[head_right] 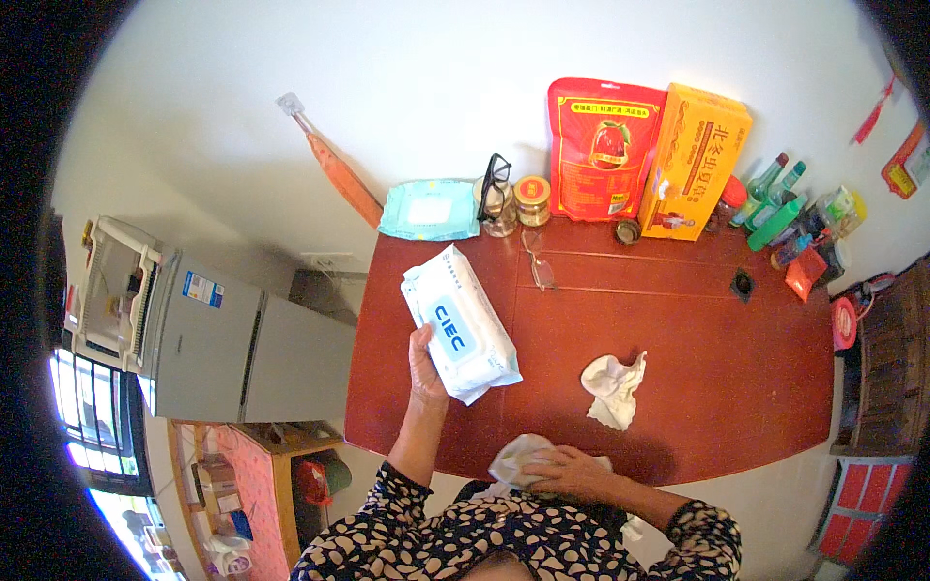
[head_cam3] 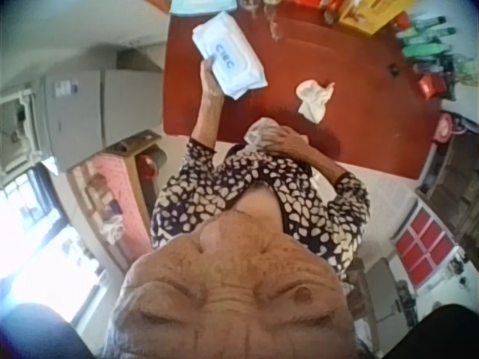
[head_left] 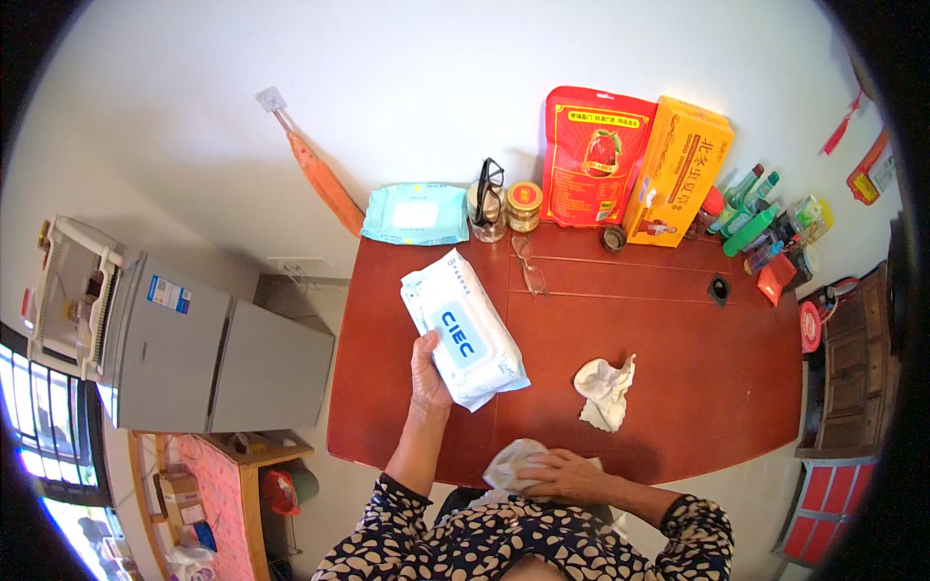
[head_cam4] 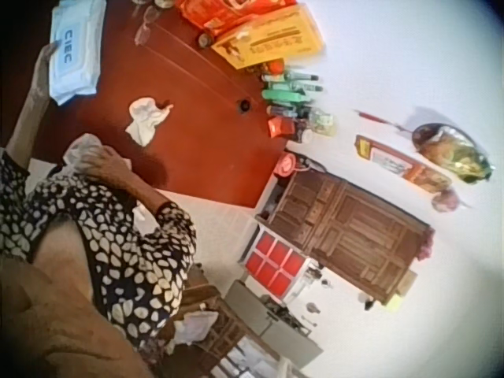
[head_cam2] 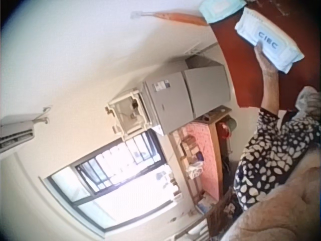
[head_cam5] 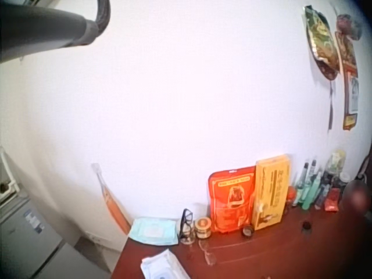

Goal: The person wipes a glass jar with a white cloth, then cleans two pairs of eyeglasses with the same cloth. Finally, they wipe the exterior of a white package labeled CIEC.

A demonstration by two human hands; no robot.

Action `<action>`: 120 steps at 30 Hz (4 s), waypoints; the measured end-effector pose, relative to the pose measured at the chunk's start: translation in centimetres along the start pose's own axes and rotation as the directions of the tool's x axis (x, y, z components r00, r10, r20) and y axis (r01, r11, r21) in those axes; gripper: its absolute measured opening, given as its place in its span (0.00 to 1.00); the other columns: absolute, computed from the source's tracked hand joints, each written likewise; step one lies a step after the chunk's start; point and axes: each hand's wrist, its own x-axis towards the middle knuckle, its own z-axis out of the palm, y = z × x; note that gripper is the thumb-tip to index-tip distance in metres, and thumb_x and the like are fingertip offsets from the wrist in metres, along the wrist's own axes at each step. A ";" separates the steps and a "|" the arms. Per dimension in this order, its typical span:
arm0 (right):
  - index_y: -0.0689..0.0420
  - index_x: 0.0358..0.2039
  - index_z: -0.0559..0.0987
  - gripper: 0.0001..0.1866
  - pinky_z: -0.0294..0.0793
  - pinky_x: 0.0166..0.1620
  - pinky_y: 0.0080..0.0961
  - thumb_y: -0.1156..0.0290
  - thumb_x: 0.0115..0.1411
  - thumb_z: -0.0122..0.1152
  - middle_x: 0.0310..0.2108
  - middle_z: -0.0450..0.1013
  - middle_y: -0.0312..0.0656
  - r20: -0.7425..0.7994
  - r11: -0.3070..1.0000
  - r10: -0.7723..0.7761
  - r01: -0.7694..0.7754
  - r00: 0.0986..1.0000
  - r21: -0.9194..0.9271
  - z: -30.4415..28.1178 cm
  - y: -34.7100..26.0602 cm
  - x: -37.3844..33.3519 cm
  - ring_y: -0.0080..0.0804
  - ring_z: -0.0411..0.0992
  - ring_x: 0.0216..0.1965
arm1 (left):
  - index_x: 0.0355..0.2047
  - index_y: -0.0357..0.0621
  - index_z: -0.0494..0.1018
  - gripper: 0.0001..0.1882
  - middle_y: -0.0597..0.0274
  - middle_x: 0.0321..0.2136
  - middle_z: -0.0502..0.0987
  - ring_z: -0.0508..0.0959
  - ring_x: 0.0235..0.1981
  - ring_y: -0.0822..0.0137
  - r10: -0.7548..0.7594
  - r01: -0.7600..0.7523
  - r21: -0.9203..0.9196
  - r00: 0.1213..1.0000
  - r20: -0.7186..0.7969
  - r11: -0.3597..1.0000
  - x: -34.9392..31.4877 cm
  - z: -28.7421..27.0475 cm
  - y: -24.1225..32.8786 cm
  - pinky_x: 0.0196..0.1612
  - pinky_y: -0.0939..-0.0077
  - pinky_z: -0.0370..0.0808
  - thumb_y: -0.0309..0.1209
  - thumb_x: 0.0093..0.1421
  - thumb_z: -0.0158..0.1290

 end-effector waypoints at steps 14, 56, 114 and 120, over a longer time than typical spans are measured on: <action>0.39 0.32 0.80 0.18 0.58 0.56 0.47 0.73 0.39 0.69 0.55 0.64 0.25 -0.007 0.659 0.744 -0.735 0.668 -0.159 -7.6 0.6 -22.5 0.41 0.57 0.60 | 0.53 0.35 0.65 0.29 0.49 0.45 0.77 0.79 0.44 0.55 -0.111 0.109 0.056 0.993 0.037 0.992 -2.5 1.8 -4.9 0.51 0.57 0.76 0.31 0.50 0.56; 0.63 0.47 0.75 0.18 0.63 0.53 0.37 0.74 0.54 0.59 0.46 0.67 0.52 -0.907 0.978 0.205 -0.108 0.369 0.177 -21.1 -0.5 4.0 0.46 0.64 0.50 | 0.61 0.43 0.57 0.35 0.56 0.51 0.72 0.75 0.50 0.62 -0.212 0.160 0.246 0.957 0.201 0.956 -8.8 8.4 -9.5 0.52 0.64 0.74 0.50 0.60 0.52; 0.47 0.37 0.82 0.20 0.66 0.37 0.32 0.70 0.38 0.70 0.35 0.68 0.38 -0.696 0.966 -0.092 -0.105 0.712 -0.235 -18.5 -12.9 9.1 0.38 0.67 0.36 | 0.62 0.45 0.57 0.37 0.54 0.52 0.71 0.75 0.50 0.61 -0.323 0.256 0.218 0.870 0.373 0.942 -9.9 10.6 -2.2 0.52 0.63 0.74 0.60 0.66 0.27; 0.54 0.36 0.81 0.21 0.68 0.35 0.33 0.76 0.36 0.70 0.34 0.69 0.43 -0.839 0.948 -0.073 -0.225 0.539 -0.227 -19.2 -11.2 9.3 0.41 0.66 0.34 | 0.63 0.45 0.55 0.38 0.52 0.54 0.69 0.74 0.51 0.57 -0.336 0.203 0.364 0.875 0.350 0.909 -10.1 9.6 -2.7 0.53 0.59 0.74 0.61 0.65 0.25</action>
